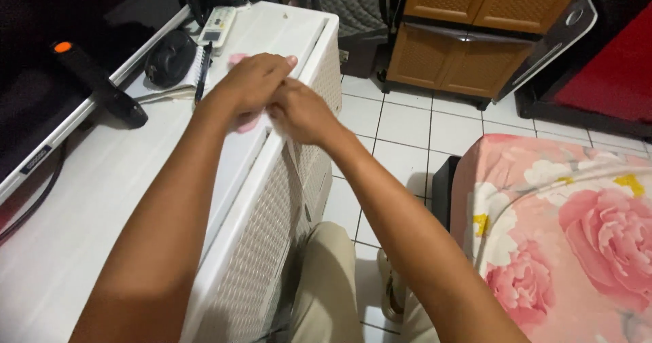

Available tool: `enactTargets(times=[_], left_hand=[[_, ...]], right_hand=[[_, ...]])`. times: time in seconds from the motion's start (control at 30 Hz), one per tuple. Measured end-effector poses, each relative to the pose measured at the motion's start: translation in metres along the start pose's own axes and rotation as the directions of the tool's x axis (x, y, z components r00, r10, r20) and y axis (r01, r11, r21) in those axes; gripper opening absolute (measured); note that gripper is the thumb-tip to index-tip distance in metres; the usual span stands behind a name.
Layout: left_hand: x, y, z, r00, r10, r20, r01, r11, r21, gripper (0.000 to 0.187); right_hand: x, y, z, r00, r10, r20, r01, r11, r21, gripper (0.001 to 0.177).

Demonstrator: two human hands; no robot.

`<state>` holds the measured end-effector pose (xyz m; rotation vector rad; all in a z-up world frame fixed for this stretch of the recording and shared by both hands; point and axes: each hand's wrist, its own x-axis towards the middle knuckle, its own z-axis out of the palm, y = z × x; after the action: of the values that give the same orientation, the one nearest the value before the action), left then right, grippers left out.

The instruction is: The person wipes a white cabinet and a floral bedsheet using a pink cloth. They move items on the cabinet to reach the surface, wipe the top and sides, and then wipe the bedsheet.

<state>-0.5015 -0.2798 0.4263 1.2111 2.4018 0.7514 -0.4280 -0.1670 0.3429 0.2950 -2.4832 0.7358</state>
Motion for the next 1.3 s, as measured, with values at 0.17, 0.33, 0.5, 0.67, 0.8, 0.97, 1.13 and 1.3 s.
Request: enactTargets(times=[0.17, 0.33, 0.5, 0.67, 0.8, 0.97, 1.13, 1.3], left_hand=[[0.023, -0.013, 0.01, 0.981, 0.147, -0.124, -0.139, 0.988, 0.069, 0.071], [0.073, -0.043, 0.029, 0.945, 0.264, -0.194, -0.233, 0.958, 0.166, 0.064], [0.093, -0.049, 0.039, 0.956, 0.215, -0.198, -0.181, 0.968, 0.176, 0.074], [0.097, -0.051, 0.039, 0.951, 0.227, -0.21, -0.174, 0.954, 0.242, 0.076], [0.1, -0.05, 0.038, 0.975, 0.168, -0.143, -0.128, 0.959, 0.252, 0.077], [0.101, -0.05, 0.041, 0.975, 0.167, -0.148, -0.119, 0.95, 0.288, 0.074], [0.093, -0.036, 0.035, 0.984, 0.129, -0.118, -0.087, 0.946, 0.313, 0.075], [0.093, -0.031, 0.036, 0.994, 0.077, -0.076, -0.045, 0.931, 0.361, 0.079]], right_hand=[[0.032, 0.064, -0.003, 0.985, 0.173, -0.008, -0.173, 0.981, -0.091, 0.044], [0.055, 0.103, -0.015, 0.981, 0.187, 0.051, -0.175, 0.968, -0.181, 0.05], [0.074, 0.147, -0.025, 0.962, 0.262, 0.079, -0.242, 0.949, -0.203, 0.034], [0.095, 0.171, -0.034, 0.938, 0.346, 0.019, -0.335, 0.92, -0.204, 0.053], [0.099, 0.211, -0.024, 0.954, 0.256, -0.157, -0.289, 0.923, -0.255, 0.046], [0.093, 0.235, -0.005, 0.748, 0.575, -0.331, -0.598, 0.801, 0.041, 0.053], [0.047, 0.204, 0.023, 0.659, 0.605, -0.447, -0.515, 0.796, 0.319, 0.058], [-0.036, 0.11, 0.068, 0.806, 0.313, -0.503, -0.116, 0.916, 0.384, 0.047]])
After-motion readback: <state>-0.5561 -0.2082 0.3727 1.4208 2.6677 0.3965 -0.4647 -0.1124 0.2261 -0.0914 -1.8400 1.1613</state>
